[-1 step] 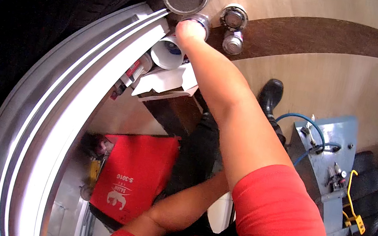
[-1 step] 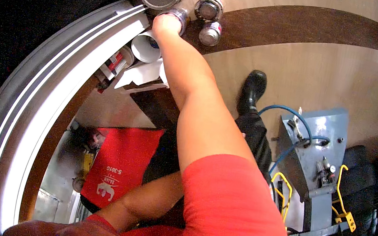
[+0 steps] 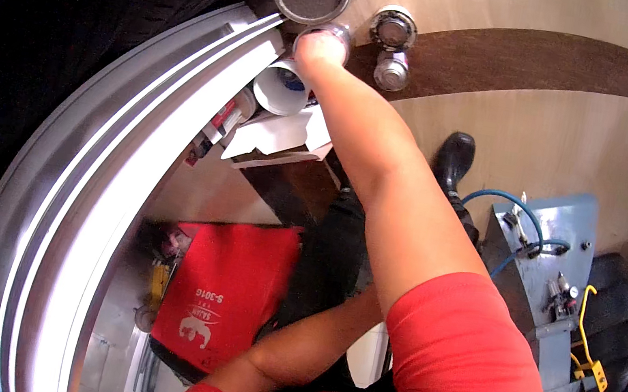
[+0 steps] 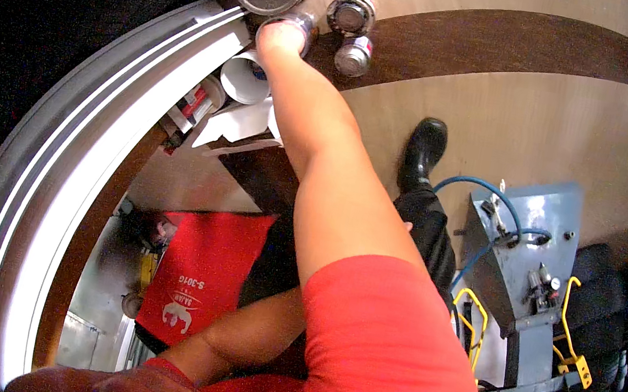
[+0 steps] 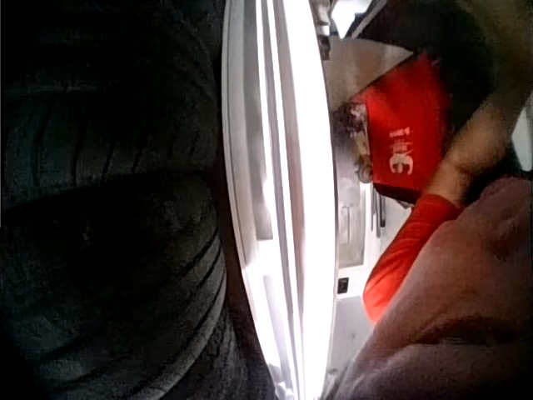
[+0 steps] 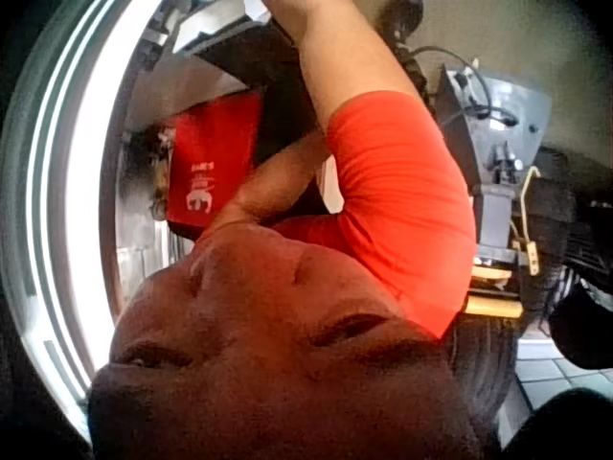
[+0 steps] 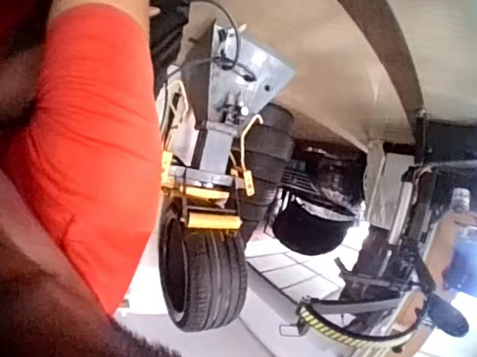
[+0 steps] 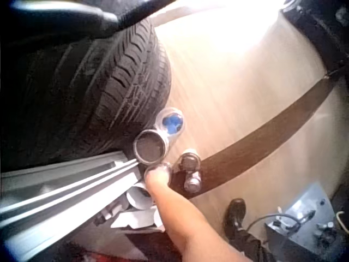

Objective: The person uses a power tool to buff the interior surface of a tire mounted on a stand. They walk to a workbench to retrieve a small part, then return to the tire and apply a component to the buffed area by hand.

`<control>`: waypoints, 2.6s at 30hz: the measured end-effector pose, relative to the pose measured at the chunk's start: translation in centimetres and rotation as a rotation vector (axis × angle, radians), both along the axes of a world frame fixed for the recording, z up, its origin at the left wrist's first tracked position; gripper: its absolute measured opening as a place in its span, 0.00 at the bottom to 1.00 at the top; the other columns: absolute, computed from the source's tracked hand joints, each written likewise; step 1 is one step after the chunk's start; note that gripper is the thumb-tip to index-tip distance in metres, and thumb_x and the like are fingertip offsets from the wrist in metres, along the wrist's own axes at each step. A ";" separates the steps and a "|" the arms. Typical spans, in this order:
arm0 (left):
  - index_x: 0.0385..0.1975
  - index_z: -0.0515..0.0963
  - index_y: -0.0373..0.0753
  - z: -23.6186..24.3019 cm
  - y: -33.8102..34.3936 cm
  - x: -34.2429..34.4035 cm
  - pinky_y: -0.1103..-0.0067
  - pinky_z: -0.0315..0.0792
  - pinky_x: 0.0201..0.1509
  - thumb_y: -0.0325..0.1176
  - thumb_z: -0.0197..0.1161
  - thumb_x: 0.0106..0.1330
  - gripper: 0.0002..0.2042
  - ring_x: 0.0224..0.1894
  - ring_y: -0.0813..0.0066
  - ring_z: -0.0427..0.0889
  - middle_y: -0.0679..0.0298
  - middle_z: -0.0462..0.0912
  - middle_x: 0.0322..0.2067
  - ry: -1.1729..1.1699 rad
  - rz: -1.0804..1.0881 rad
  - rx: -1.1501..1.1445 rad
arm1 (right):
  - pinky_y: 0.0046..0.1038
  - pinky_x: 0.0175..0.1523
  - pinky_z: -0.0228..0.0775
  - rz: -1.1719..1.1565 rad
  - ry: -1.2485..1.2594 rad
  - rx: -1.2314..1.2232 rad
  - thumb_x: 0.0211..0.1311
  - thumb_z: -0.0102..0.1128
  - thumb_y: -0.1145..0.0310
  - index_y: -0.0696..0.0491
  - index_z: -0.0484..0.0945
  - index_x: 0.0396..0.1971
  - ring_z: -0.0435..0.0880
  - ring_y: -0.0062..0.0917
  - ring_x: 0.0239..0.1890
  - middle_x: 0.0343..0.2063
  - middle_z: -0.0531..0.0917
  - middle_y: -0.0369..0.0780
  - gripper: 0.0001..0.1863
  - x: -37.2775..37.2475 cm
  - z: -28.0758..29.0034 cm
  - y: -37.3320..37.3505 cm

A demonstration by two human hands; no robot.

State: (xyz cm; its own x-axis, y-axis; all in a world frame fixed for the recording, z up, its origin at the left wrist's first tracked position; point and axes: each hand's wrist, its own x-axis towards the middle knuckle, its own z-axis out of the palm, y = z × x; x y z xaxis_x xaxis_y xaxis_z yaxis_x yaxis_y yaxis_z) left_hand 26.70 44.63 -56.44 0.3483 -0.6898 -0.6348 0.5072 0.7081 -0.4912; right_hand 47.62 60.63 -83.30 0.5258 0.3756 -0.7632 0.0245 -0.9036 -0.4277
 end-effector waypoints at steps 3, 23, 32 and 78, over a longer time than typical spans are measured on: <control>0.62 0.59 0.40 -1.3 0.1 -0.5 0.73 0.57 0.65 0.44 0.48 0.69 0.24 0.62 0.68 0.62 0.59 0.63 0.61 -0.068 -0.073 0.035 | 0.30 0.50 0.72 0.092 0.002 -0.045 0.56 0.52 0.68 0.51 0.83 0.39 0.80 0.30 0.48 0.45 0.82 0.41 0.14 0.2 -3.2 0.0; 0.63 0.57 0.39 -7.0 0.7 -7.3 0.76 0.54 0.66 0.41 0.46 0.71 0.23 0.62 0.71 0.60 0.59 0.62 0.61 -0.153 -0.437 0.466 | 0.37 0.39 0.77 -0.299 -0.148 0.291 0.56 0.46 0.71 0.57 0.77 0.31 0.84 0.41 0.35 0.31 0.82 0.51 0.09 -2.1 7.3 -4.2; 0.63 0.55 0.39 -5.4 -2.3 -5.6 0.75 0.53 0.67 0.38 0.47 0.71 0.23 0.63 0.71 0.59 0.61 0.61 0.62 -0.614 -0.790 0.807 | 0.42 0.44 0.72 -0.336 -0.087 0.380 0.54 0.48 0.72 0.57 0.73 0.34 0.81 0.44 0.39 0.34 0.81 0.51 0.09 -4.1 7.7 -8.7; 0.39 0.78 0.30 26.7 18.2 3.7 0.70 0.75 0.37 0.34 0.57 0.58 0.15 0.35 0.58 0.83 0.51 0.83 0.31 -1.182 -1.750 1.406 | 0.30 0.33 0.78 -1.273 0.053 -0.220 0.45 0.55 0.74 0.55 0.79 0.45 0.84 0.32 0.26 0.31 0.83 0.47 0.21 -52.1 70.6 -52.8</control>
State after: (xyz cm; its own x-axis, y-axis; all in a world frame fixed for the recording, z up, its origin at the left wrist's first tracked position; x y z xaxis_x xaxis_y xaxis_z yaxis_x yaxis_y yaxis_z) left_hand 30.44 62.86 -29.70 0.5730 -0.1776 -0.8001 0.2838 -0.8728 0.3970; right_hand -4.46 7.84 -12.68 0.3857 -0.4999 -0.7755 -0.9128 -0.3293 -0.2416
